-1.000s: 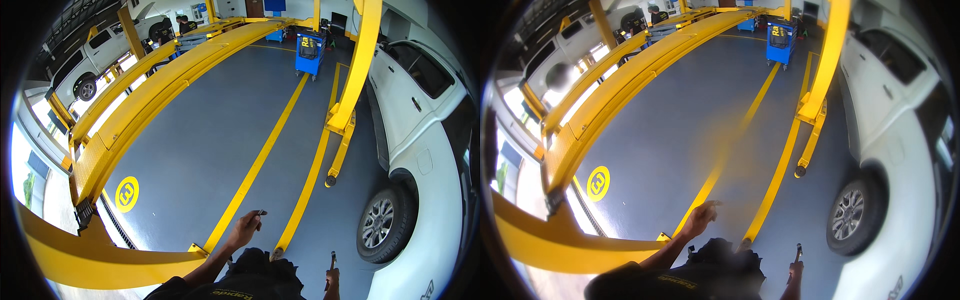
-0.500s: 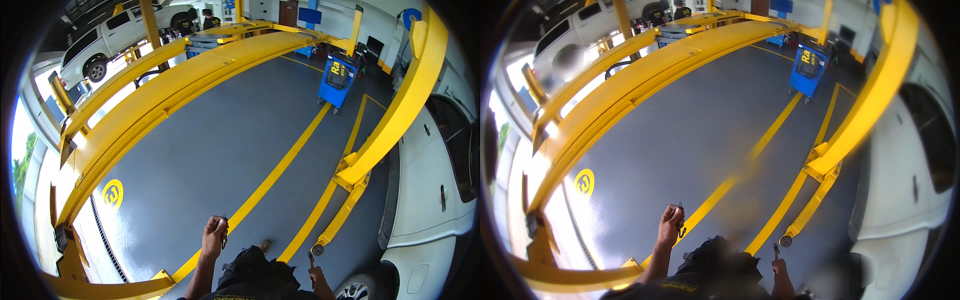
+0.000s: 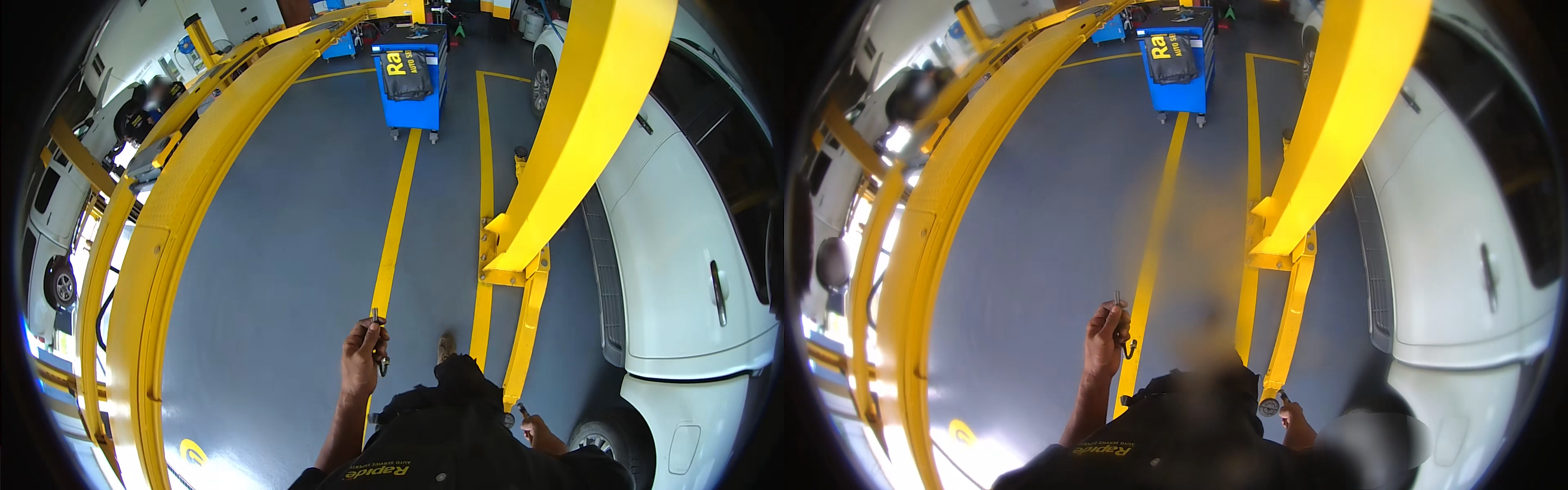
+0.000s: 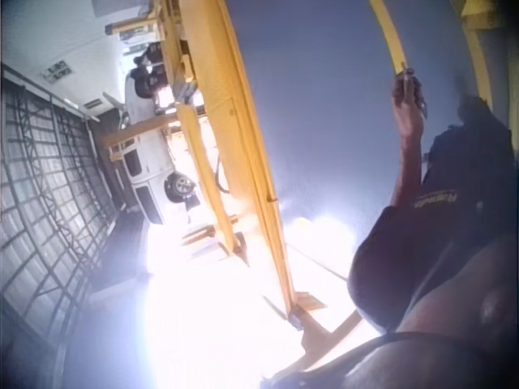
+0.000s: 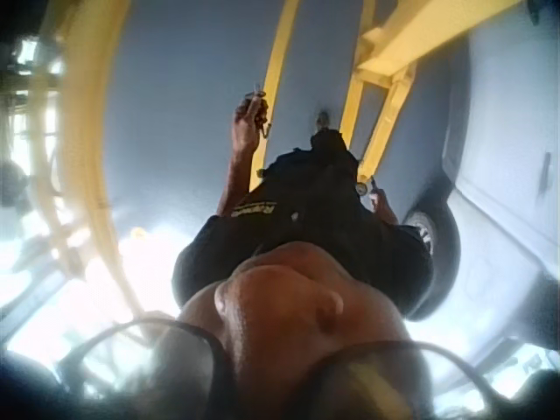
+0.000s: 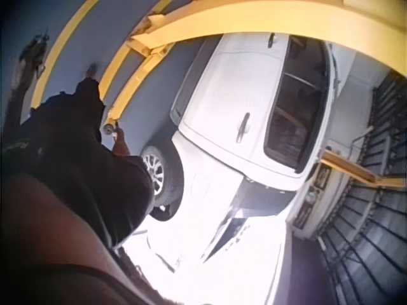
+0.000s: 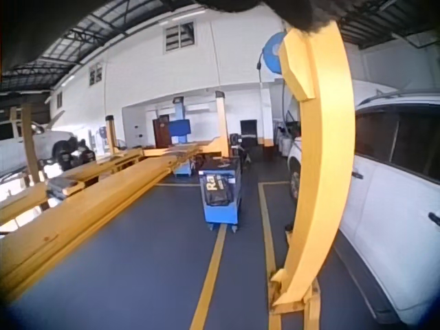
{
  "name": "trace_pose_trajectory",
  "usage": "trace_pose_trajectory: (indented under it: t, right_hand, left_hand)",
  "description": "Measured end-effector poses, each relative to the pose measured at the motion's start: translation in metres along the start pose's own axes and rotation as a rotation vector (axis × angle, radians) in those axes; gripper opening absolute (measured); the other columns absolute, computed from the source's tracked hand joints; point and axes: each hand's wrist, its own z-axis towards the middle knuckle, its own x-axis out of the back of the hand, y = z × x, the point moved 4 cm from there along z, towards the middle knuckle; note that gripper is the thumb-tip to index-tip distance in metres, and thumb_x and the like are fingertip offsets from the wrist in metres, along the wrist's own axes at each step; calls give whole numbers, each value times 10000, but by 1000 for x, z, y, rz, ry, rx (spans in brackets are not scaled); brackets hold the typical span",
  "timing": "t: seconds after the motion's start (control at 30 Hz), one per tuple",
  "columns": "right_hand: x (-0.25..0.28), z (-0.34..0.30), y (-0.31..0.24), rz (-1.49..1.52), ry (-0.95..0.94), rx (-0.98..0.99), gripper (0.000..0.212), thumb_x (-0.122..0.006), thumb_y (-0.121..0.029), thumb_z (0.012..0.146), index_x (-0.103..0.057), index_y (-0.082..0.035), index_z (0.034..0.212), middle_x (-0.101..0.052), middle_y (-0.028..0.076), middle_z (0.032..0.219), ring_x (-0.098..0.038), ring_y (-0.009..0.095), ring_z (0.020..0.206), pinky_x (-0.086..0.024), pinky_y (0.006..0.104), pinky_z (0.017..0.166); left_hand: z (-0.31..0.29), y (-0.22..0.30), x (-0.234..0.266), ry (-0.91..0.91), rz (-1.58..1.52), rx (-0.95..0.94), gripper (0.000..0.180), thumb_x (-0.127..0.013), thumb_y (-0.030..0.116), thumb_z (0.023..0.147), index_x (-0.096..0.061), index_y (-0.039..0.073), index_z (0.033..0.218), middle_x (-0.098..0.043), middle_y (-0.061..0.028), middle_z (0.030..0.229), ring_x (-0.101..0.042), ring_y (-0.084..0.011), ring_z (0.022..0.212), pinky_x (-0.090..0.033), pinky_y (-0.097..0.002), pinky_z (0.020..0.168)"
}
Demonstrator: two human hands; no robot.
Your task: The person uses a hammer to bend a metal rod on the floor, then moves to a tool cart to cut and trim multiple metal rods with pliers. The person returns to the floor to hammer another rod and finishes by organizing tools in a drawer.
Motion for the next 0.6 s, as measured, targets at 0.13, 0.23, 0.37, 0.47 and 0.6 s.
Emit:
trace_pose_trajectory:
  t: [0.13, 0.23, 0.37, 0.47, 0.6]
  right_hand:
    - [80, 24, -134, 83, -105, 37, 147, -724, -87, 933, -688, 51, 897, -671, 133, 692, -669, 237, 561, -533, 397, 501]
    - [144, 58, -274, 132, -135, 109, 146, -730, -82, 932, -682, 47, 885, -659, 128, 680, -658, 236, 551, -525, 399, 493]
    - [218, 106, -474, 59, -158, 288, 181, -757, -95, 937, -658, 37, 864, -612, 122, 648, -612, 225, 520, -493, 401, 461]
    - [283, 124, -636, 226, -190, 373, 244, -759, -190, 963, -699, 31, 880, -623, 104, 643, -604, 228, 490, -482, 397, 454]
    - [384, 98, -808, 348, -161, 666, 239, -771, -182, 939, -685, 40, 919, -624, 84, 647, -600, 211, 501, -509, 377, 485]
  left_hand:
    - [114, 25, -34, 149, -81, -44, 161, -635, 207, 1112, -679, 52, 1106, -649, -13, 898, -509, -63, 675, -397, -228, 614]
    - [217, 44, -29, 243, -89, -117, 170, -624, 167, 1116, -691, 20, 1166, -656, -24, 923, -518, -67, 720, -400, -230, 632]
    - [340, 57, -17, 327, -142, -174, 218, -580, 155, 1136, -673, -4, 1253, -663, -28, 987, -530, -62, 799, -403, -206, 686]
    - [454, 77, -36, 398, -220, -177, 256, -546, 195, 1156, -648, 11, 1300, -632, -4, 939, -518, -47, 753, -409, -213, 653]
    - [613, 114, -111, 313, -197, -123, 246, -529, 202, 1160, -639, 39, 1307, -553, 23, 875, -440, -41, 675, -368, -223, 605]
